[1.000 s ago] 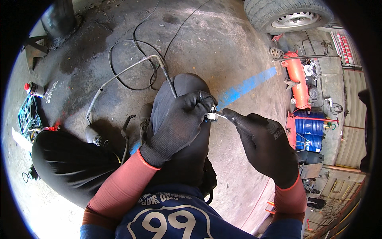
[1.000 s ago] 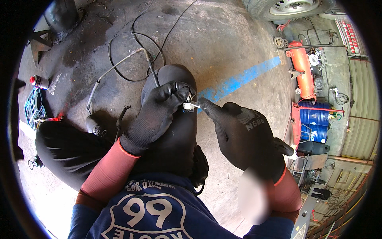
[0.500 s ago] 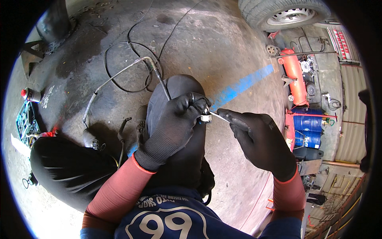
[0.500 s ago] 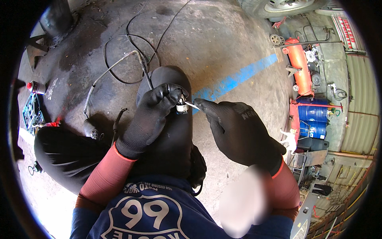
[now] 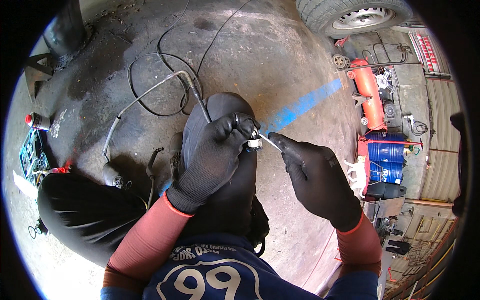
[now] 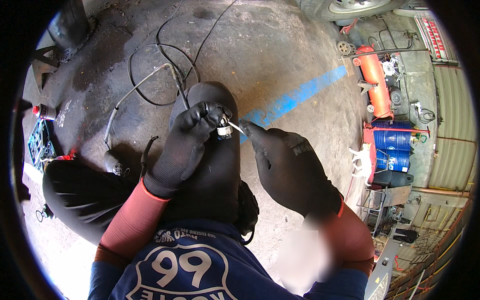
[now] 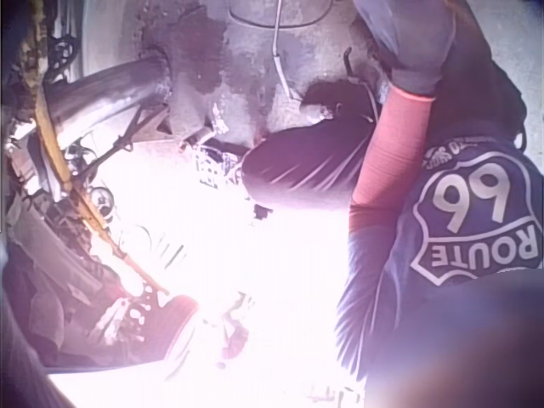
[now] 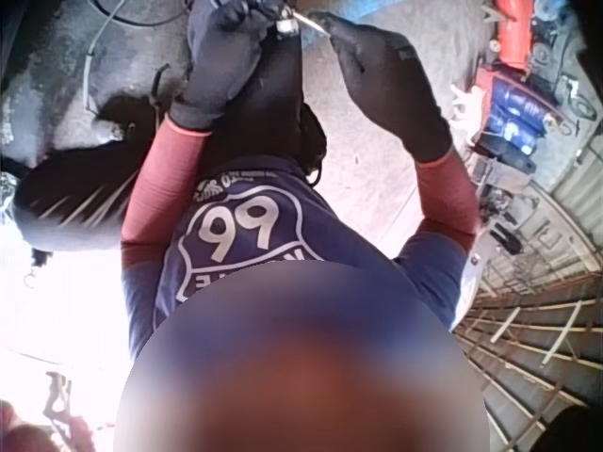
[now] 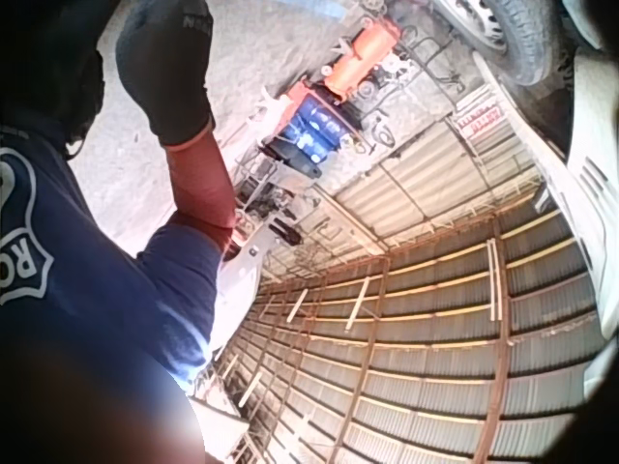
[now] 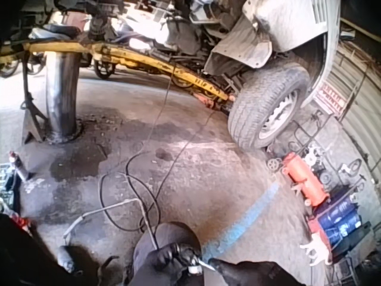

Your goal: The person sits on the garage floor and uses a screwdriver to disassemble a small cylindrical car component. They remove a small internal piece, inspect the interior, and then reassemble the component by screwing the parts back together.

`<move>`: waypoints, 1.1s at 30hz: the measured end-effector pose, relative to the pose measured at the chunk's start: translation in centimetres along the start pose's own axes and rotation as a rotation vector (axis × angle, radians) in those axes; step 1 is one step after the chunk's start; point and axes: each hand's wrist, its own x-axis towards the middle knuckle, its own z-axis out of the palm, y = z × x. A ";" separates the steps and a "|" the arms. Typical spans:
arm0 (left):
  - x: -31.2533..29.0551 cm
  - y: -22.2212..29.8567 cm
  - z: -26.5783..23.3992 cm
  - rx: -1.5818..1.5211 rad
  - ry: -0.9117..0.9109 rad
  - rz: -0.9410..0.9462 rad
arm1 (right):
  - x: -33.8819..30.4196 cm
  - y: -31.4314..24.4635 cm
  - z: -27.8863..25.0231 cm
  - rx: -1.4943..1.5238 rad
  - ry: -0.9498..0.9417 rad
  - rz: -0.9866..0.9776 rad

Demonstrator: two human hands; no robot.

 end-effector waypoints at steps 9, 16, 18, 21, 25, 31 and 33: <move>0.1 -0.3 0.3 -0.128 0.020 -0.036 | -0.5 0.6 0.0 0.019 0.023 -0.031; 0.0 -0.3 0.1 -0.080 -0.021 0.003 | -0.3 1.1 -1.3 0.006 -0.005 -0.003; 0.0 -0.2 0.2 -0.098 -0.018 0.016 | -0.3 1.4 -1.6 0.021 -0.044 0.008; 0.1 0.1 0.5 -0.077 -0.012 0.035 | 0.3 1.8 -1.5 0.031 -0.017 -0.067; 0.2 0.4 0.5 -0.101 -0.018 -0.043 | 1.1 1.6 -2.4 -0.016 -0.086 -0.038; 0.3 0.2 0.4 -0.143 -0.022 -0.062 | 1.3 -0.9 -3.9 -0.350 -0.070 -0.102; 0.4 0.3 -0.2 -0.133 -0.087 -0.059 | 1.6 -1.8 -3.4 -0.473 -0.034 -0.165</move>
